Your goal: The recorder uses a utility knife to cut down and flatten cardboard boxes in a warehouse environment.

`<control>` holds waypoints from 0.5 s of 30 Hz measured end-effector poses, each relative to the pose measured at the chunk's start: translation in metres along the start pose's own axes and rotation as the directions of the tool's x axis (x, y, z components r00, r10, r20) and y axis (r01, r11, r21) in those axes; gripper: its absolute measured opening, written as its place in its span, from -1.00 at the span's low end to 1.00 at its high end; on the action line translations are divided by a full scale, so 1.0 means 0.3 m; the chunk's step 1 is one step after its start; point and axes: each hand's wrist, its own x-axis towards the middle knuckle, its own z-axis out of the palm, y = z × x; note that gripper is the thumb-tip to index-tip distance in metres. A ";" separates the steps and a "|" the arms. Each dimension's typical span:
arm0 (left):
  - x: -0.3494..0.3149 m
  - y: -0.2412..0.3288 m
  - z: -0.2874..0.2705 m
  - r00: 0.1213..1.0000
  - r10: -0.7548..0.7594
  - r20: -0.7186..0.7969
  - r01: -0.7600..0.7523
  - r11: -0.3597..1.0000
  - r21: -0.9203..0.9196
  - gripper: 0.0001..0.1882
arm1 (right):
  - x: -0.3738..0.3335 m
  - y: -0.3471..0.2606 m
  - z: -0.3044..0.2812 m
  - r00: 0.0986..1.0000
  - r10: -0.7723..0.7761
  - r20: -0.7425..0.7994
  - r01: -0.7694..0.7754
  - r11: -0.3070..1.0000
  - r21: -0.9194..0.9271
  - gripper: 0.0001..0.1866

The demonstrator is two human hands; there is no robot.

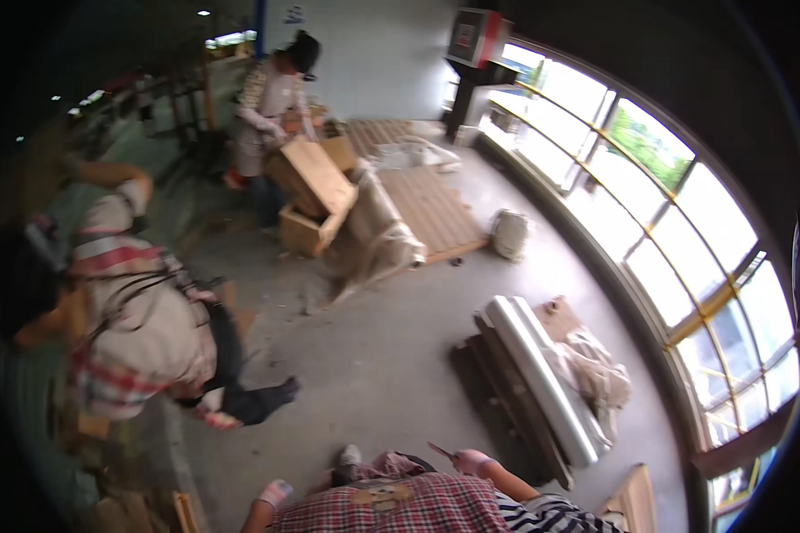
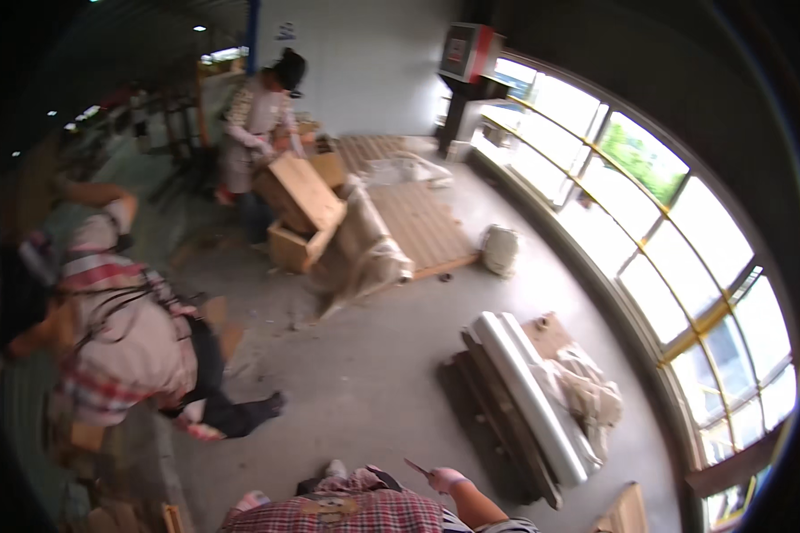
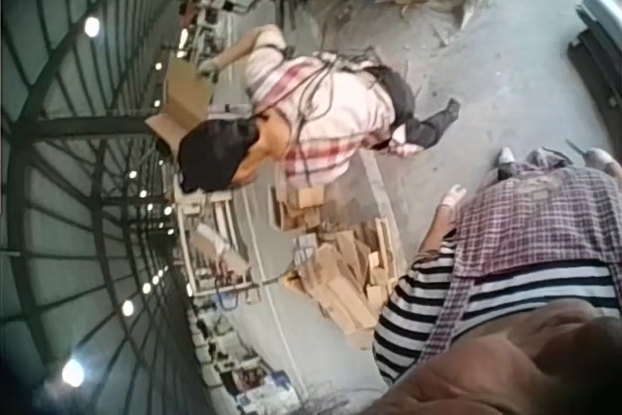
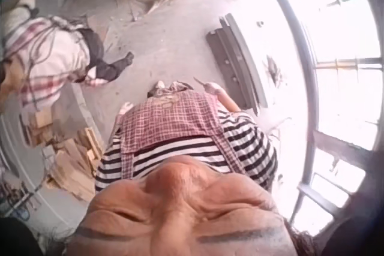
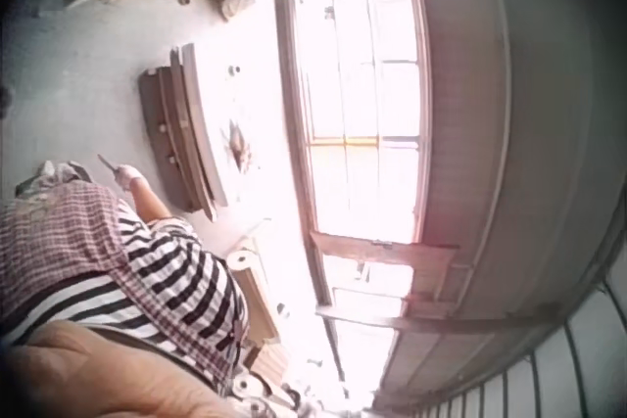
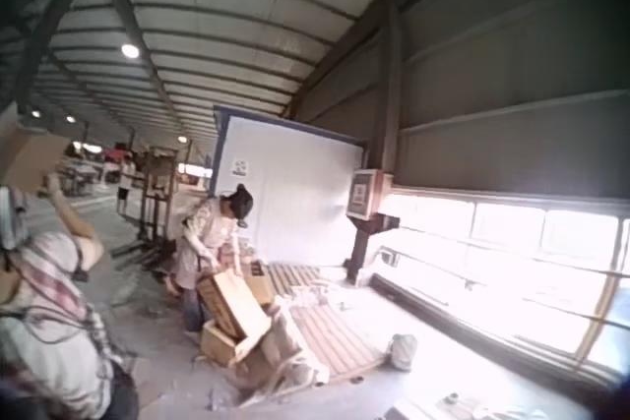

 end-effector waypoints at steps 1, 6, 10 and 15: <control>0.118 0.058 -0.025 0.998 0.055 0.005 -0.055 0.998 -0.036 -0.44 | -0.011 -0.004 -0.066 0.997 0.075 -0.005 -0.075 0.994 0.078 -0.67; 0.537 0.476 -0.186 0.992 0.087 -0.088 -0.106 0.961 -0.255 -0.45 | 0.021 0.080 -0.291 0.934 0.278 -0.225 -0.150 0.875 0.459 -0.68; 0.777 0.805 -0.288 0.996 0.063 0.058 -0.075 0.968 0.240 -0.48 | 0.028 0.100 -0.368 0.857 0.433 -0.278 -0.188 0.766 0.615 -0.68; 1.031 1.143 -0.325 0.984 0.170 0.044 -0.173 0.982 0.070 -0.50 | 0.126 0.278 -0.406 0.809 0.588 -0.015 -0.475 0.669 0.572 -0.76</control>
